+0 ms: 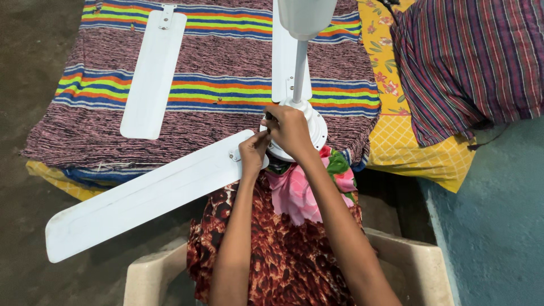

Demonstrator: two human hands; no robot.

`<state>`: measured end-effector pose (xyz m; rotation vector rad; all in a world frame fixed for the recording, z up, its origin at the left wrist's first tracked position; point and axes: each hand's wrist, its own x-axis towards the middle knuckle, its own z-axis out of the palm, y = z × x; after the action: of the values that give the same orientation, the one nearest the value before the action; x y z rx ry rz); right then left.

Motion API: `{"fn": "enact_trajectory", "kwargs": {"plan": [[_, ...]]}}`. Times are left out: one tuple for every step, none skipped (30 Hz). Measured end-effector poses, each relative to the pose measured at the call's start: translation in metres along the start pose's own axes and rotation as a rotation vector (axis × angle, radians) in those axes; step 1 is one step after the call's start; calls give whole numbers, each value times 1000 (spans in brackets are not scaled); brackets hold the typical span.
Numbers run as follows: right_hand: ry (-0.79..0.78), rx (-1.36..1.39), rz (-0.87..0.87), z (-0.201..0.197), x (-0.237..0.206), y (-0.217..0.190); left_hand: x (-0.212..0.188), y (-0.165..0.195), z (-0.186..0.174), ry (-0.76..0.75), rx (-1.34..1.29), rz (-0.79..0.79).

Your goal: The person disassembles a white ceiling fan lying on a bed, using a screwdriver to unscrew fasteners and removing the fan blades one at a time from the motor housing, setting the detached blades aside on the bed.

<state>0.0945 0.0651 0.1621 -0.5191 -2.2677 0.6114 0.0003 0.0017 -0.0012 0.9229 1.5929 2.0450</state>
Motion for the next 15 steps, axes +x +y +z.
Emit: {"fn": "enact_trajectory", "kwargs": {"plan": [[-23,-23,12,-1,1,-1,0,0,1,6,0,-7],[-45,-46,23,-2,2,-3,0,1,0,11,0,-13],[-67,-69,34,-2,3,-4,0,1,0,16,-1,-20],[-52,-83,45,-4,3,-6,0,1,0,18,-13,-26],[-37,-96,55,-5,1,-8,-1,1,1,21,-25,-32],[-22,-108,65,-6,0,-10,-1,1,1,24,-36,-37],[11,-101,57,-6,-2,-12,0,1,1,25,-34,-41],[43,-94,49,-7,-4,-13,0,0,2,25,-33,-45],[75,-88,42,-8,-5,-14,1,0,3,26,-32,-50],[71,-91,48,-8,-6,-14,1,-1,3,17,-70,-57],[69,-92,55,-7,-7,-14,0,-2,2,8,-107,-66],[66,-93,62,-7,-7,-14,0,-2,2,-2,-143,-74],[70,-92,52,-6,-8,-13,0,-3,2,-5,-134,-72],[72,-89,42,-5,-8,-13,-1,-2,1,-7,-123,-71],[74,-86,31,-3,-8,-12,-1,-2,1,-9,-113,-70]]}}
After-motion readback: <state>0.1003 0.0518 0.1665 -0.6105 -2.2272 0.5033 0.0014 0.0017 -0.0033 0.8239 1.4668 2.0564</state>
